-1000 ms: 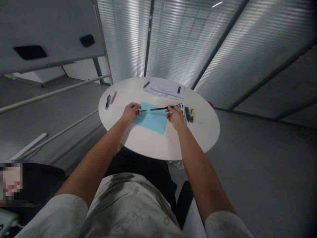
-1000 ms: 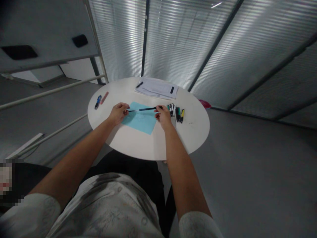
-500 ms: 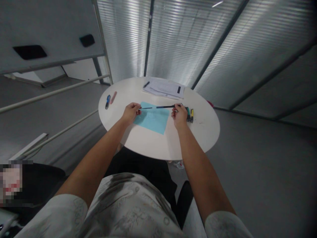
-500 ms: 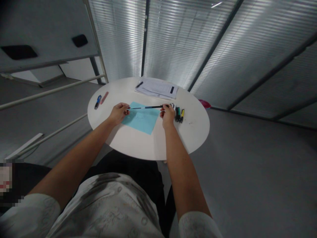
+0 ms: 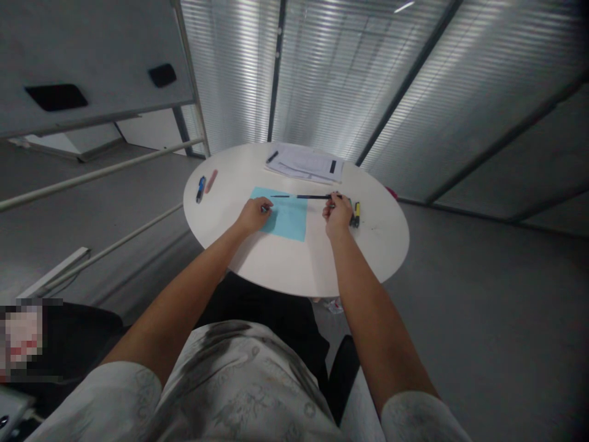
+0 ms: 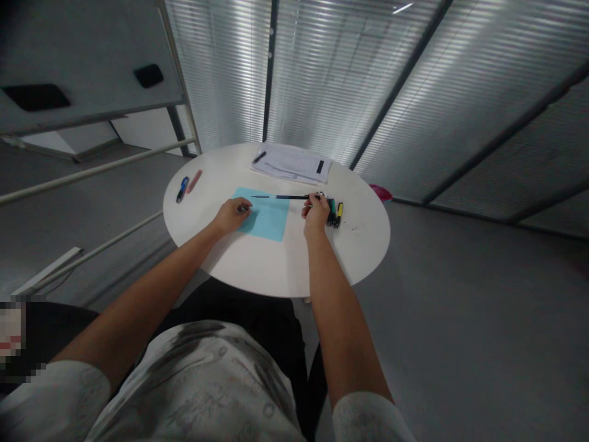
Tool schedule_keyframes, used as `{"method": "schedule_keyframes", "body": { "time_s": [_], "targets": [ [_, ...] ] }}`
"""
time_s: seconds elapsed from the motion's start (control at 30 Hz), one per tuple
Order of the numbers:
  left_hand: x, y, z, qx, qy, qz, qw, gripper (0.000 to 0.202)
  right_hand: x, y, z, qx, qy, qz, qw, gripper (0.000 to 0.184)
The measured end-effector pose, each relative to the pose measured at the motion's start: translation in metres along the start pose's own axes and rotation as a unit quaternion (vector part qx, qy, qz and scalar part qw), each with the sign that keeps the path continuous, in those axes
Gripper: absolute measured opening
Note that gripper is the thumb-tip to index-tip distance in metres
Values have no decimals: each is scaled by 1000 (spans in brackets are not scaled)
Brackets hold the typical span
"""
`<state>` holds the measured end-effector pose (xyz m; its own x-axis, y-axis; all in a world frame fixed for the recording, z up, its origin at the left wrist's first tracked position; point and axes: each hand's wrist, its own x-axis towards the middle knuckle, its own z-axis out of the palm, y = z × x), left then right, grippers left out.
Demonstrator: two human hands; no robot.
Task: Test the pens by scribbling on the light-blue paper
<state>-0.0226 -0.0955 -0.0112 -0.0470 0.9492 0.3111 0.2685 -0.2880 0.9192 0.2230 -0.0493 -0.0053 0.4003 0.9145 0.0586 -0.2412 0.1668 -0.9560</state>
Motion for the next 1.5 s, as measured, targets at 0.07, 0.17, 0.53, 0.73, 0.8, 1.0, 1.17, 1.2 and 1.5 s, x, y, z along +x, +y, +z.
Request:
{"method": "schedule_keyframes", "body": {
  "time_s": [0.07,0.17,0.53,0.73,0.8,1.0,1.17,1.2,1.5],
  "targets": [
    [0,0,0,5,-2,-1,1000,19,1,1,0,-3,-1,-2,1000,22],
    [0,-1,0,39,-8,20,999,19,1,1,-1,-9,-3,-5,1000,22],
    [2,-9,-2,35,9,19,999,14,-1,0,0,14,6,0,1000,18],
    [4,-11,-1,70,6,6,998,14,-2,-1,0,26,7,5,1000,12],
    [4,-9,-1,108,5,2,994,14,-2,-2,1,22,8,7,1000,14],
    [3,-3,-4,259,-3,62,964,24,-3,-2,2,21,1,23,999,16],
    [4,-6,-4,297,-19,93,950,25,-6,-2,1,44,-29,21,998,10],
    [4,-6,-4,295,-22,92,951,24,-7,-2,1,47,-38,20,998,10],
    [4,-4,-5,286,-36,66,955,25,-3,1,0,59,-43,21,997,9]
  ]
}}
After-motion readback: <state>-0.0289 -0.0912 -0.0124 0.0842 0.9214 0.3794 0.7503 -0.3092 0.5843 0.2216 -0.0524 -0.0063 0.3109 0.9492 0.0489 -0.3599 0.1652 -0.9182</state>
